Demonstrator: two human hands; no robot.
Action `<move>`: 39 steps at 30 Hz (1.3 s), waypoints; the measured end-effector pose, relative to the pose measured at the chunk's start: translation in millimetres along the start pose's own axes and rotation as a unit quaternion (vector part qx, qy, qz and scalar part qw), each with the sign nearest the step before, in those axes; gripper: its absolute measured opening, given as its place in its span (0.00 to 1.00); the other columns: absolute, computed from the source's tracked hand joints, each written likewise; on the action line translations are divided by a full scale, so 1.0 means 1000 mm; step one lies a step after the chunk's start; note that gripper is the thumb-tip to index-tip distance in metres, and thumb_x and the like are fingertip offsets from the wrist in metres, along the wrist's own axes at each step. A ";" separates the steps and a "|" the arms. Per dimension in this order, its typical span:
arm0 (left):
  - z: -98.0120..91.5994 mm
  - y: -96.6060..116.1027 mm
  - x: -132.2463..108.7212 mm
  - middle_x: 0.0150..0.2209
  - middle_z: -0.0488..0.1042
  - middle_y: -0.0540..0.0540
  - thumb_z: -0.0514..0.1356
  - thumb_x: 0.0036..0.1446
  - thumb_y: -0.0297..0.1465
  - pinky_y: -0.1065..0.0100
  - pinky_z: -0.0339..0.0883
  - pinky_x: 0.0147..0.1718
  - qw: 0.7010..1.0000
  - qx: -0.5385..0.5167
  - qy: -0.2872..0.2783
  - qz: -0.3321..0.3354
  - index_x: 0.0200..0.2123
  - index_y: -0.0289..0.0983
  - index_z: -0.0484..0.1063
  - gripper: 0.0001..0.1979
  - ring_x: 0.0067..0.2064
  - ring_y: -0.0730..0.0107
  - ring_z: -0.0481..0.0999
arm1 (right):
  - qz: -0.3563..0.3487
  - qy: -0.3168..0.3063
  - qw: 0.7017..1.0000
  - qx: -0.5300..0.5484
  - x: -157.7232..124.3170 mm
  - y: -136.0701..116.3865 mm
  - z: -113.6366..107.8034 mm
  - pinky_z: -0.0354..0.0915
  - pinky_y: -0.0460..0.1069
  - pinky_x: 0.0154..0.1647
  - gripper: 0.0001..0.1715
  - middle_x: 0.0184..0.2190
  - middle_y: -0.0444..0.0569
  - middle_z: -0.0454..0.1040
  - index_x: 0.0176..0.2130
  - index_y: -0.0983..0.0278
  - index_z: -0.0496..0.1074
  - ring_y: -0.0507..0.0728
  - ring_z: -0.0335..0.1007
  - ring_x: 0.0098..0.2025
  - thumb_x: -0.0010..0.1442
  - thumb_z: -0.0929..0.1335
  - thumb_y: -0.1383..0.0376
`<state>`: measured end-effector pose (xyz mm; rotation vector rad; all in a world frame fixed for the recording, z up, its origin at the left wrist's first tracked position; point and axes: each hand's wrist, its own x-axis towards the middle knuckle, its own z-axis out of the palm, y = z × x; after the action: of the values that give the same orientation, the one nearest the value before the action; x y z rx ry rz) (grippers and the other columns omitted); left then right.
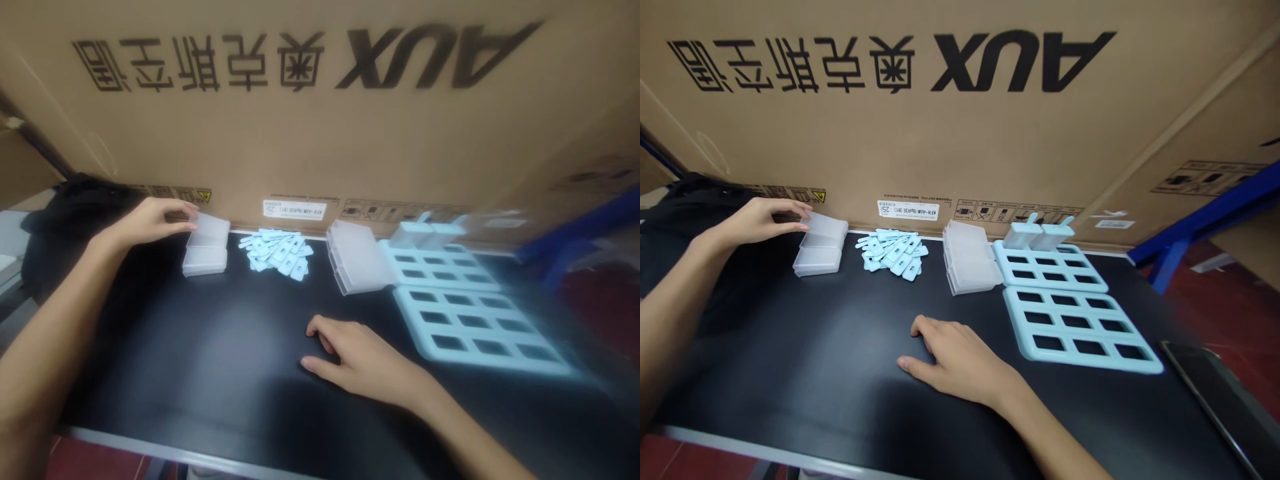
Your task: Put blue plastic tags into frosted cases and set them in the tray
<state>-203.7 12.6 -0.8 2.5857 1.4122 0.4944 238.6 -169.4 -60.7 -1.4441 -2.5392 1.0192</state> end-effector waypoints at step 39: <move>0.051 0.151 -0.001 0.40 0.82 0.45 0.56 0.70 0.30 0.65 0.71 0.44 0.952 0.071 0.064 0.290 0.44 0.38 0.77 0.08 0.41 0.65 0.80 | 0.063 0.697 0.709 0.084 -0.012 0.084 -0.096 0.64 0.51 0.31 0.05 0.27 0.45 0.71 0.32 0.60 0.69 0.55 0.66 0.27 0.53 0.70 0.63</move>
<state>-67.0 -68.7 -5.5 3.1276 0.7062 0.6606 342.0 -100.3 -30.2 -1.4093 -1.1743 -0.0488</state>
